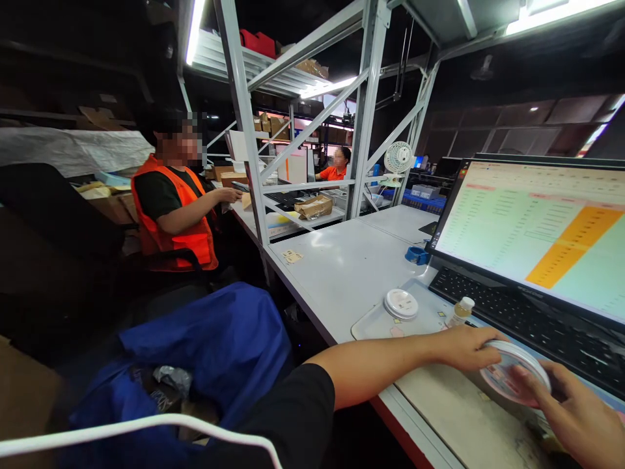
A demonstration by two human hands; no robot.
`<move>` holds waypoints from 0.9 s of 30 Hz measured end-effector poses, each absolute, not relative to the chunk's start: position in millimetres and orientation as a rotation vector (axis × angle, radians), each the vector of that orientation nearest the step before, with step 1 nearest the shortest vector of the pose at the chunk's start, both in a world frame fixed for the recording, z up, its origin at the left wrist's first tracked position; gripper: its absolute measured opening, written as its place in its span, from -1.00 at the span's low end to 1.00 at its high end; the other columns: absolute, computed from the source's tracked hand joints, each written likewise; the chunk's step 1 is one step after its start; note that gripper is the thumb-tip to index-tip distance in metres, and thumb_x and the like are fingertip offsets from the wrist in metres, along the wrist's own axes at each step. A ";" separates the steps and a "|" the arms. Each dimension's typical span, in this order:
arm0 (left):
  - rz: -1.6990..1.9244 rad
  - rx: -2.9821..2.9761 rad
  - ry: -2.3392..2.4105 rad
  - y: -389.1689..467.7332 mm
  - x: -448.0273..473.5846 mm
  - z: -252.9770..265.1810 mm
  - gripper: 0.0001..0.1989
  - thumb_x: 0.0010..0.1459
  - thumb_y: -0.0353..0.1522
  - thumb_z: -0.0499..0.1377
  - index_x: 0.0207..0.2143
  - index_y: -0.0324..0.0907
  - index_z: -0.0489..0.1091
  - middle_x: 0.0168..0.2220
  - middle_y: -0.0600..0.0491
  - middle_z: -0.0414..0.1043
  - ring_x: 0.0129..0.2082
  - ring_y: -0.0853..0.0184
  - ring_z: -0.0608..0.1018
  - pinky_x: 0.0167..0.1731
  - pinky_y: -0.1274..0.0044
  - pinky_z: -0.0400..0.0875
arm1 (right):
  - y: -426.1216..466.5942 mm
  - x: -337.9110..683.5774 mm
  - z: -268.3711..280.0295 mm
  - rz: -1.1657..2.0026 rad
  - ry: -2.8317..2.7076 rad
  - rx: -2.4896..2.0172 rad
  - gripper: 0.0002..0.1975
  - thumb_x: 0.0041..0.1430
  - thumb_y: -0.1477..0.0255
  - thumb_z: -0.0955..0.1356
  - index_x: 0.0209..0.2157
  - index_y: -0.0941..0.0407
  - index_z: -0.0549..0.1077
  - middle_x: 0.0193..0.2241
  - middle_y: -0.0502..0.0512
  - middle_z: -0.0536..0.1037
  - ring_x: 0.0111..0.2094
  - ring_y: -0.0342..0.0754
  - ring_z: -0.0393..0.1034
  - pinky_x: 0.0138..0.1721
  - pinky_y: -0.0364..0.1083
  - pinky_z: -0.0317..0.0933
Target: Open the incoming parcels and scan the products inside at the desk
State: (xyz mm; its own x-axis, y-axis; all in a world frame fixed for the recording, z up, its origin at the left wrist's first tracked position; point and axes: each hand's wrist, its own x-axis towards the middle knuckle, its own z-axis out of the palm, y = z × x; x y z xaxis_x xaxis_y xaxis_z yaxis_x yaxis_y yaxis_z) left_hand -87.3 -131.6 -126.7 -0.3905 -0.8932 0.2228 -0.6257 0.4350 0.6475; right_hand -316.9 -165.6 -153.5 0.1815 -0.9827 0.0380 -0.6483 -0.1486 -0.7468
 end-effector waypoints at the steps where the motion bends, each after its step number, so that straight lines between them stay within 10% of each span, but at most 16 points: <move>1: -0.629 1.287 -2.144 -130.7 -87.5 -126.1 -0.50 0.42 -0.27 0.07 0.35 -0.20 0.31 0.07 -0.13 0.56 0.09 0.07 0.59 0.15 0.28 0.47 | -165.0 -316.4 -151.8 -0.691 1.520 -1.890 -0.28 -0.15 -0.36 0.35 -0.13 -0.12 0.46 -0.26 0.24 0.69 -0.39 0.32 0.59 -0.29 0.23 0.39; 27: -0.573 1.182 -2.157 -131.1 -83.4 -126.9 -0.56 0.41 -0.37 -0.02 0.25 -0.23 0.36 0.09 -0.12 0.55 0.12 0.13 0.58 0.19 0.31 0.43 | -154.3 -309.0 -153.0 -0.836 1.453 -2.099 -0.30 0.06 -0.28 0.27 -0.12 0.04 0.51 -0.38 0.14 0.67 -0.47 0.19 0.54 -0.37 0.13 0.39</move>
